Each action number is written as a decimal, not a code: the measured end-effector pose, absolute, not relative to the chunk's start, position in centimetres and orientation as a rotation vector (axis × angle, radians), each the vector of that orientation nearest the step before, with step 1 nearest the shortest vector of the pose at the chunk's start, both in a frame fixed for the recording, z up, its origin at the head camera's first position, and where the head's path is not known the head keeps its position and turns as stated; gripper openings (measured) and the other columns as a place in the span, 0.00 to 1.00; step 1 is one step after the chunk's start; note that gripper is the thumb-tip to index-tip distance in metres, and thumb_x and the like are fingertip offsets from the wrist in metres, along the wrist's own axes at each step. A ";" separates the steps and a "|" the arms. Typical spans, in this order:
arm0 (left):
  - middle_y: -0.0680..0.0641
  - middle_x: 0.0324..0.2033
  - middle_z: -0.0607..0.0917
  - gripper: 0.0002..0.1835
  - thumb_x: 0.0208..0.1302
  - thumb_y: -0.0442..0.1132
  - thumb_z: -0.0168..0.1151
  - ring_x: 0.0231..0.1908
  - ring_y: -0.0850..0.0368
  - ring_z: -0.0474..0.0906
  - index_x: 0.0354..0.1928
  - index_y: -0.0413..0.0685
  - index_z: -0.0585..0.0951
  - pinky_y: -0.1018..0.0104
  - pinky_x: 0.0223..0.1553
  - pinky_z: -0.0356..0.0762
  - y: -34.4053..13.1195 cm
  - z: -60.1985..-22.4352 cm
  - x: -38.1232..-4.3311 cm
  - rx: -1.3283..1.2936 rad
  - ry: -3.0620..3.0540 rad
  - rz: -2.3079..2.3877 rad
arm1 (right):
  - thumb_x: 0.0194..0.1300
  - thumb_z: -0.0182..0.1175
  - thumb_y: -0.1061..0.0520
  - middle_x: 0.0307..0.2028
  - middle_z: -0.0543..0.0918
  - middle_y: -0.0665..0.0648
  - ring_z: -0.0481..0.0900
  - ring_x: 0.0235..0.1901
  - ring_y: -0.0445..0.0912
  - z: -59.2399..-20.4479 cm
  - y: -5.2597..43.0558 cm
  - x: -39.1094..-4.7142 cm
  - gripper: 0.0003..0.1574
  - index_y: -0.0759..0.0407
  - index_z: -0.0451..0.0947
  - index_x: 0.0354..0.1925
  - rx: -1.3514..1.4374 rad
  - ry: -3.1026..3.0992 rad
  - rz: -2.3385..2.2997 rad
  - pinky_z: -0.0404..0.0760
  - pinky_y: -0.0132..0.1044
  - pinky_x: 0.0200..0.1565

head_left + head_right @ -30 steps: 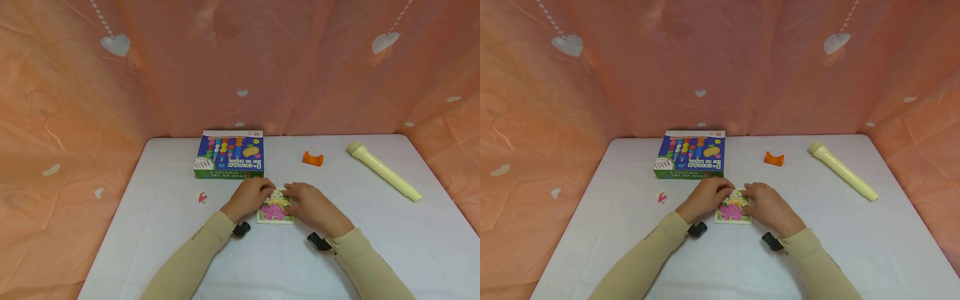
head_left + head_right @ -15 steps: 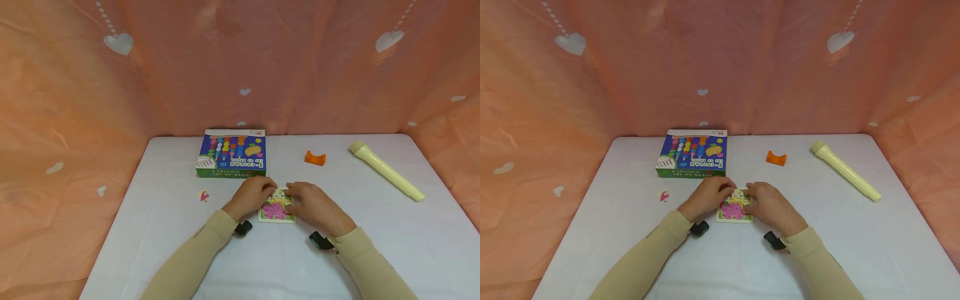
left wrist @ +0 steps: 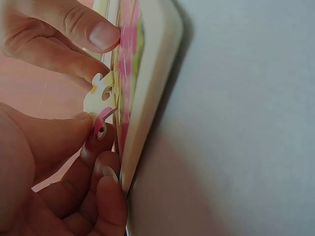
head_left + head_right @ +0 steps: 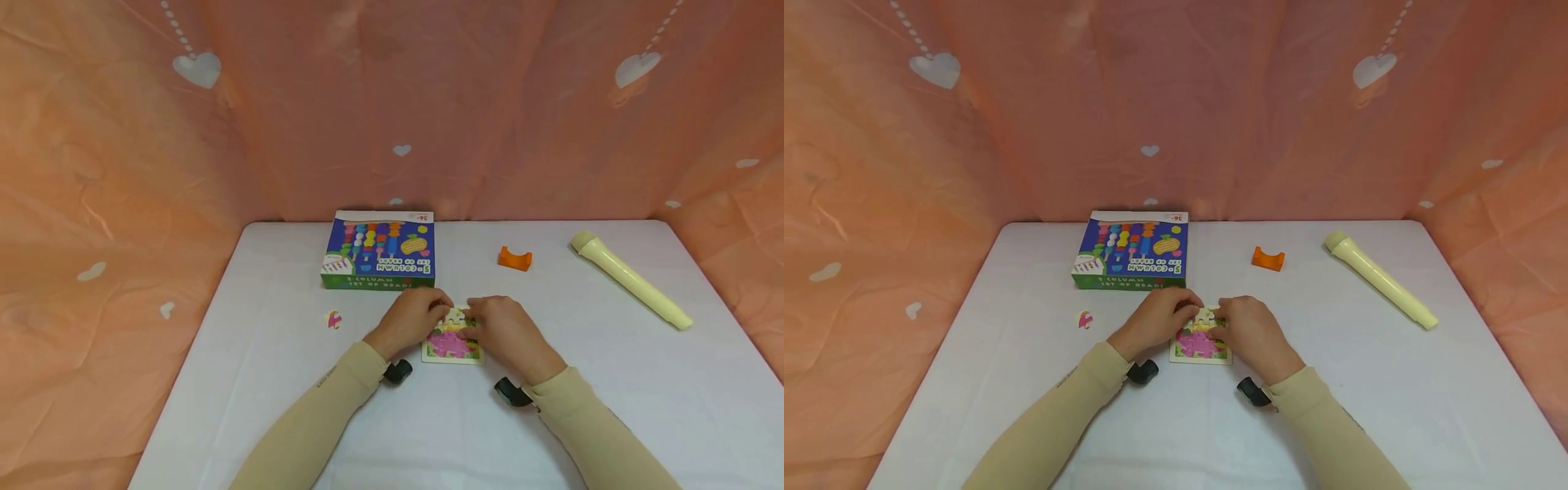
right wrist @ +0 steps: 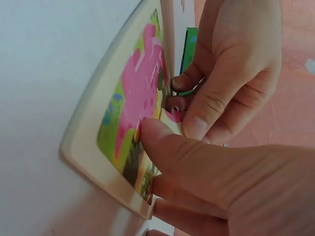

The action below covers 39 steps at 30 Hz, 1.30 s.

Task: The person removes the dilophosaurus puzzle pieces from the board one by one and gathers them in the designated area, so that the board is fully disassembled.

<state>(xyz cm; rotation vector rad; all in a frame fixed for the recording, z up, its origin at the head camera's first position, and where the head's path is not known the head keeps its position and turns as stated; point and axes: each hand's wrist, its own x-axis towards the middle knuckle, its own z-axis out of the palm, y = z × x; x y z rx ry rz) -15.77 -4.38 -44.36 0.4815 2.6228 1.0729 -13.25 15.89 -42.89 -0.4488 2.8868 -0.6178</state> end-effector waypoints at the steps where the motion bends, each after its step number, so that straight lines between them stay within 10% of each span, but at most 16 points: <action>1: 0.54 0.50 0.90 0.11 0.83 0.46 0.60 0.49 0.60 0.82 0.55 0.55 0.89 0.60 0.59 0.84 -4.5 -44.3 -15.7 0.477 2.628 1.073 | 0.63 0.80 0.48 0.60 0.89 0.65 0.85 0.63 0.64 -42.9 15.8 -13.2 0.25 0.60 0.92 0.53 -0.454 2.892 -0.617 0.81 0.60 0.66; 22: 0.52 0.46 0.91 0.11 0.83 0.42 0.59 0.45 0.56 0.84 0.54 0.53 0.89 0.56 0.53 0.85 -17.4 -43.9 -14.3 0.130 2.767 1.195 | 0.68 0.76 0.47 0.67 0.84 0.60 0.77 0.70 0.62 -43.0 16.8 -12.2 0.32 0.54 0.84 0.66 -0.313 2.797 -0.726 0.75 0.65 0.71; 39: 0.50 0.48 0.91 0.10 0.82 0.42 0.61 0.45 0.54 0.84 0.53 0.50 0.89 0.56 0.53 0.86 -18.8 -44.3 -14.8 0.108 2.763 1.120 | 0.66 0.76 0.45 0.73 0.80 0.58 0.72 0.75 0.65 -43.1 18.7 -12.1 0.41 0.52 0.78 0.74 -0.340 2.749 -0.731 0.69 0.70 0.74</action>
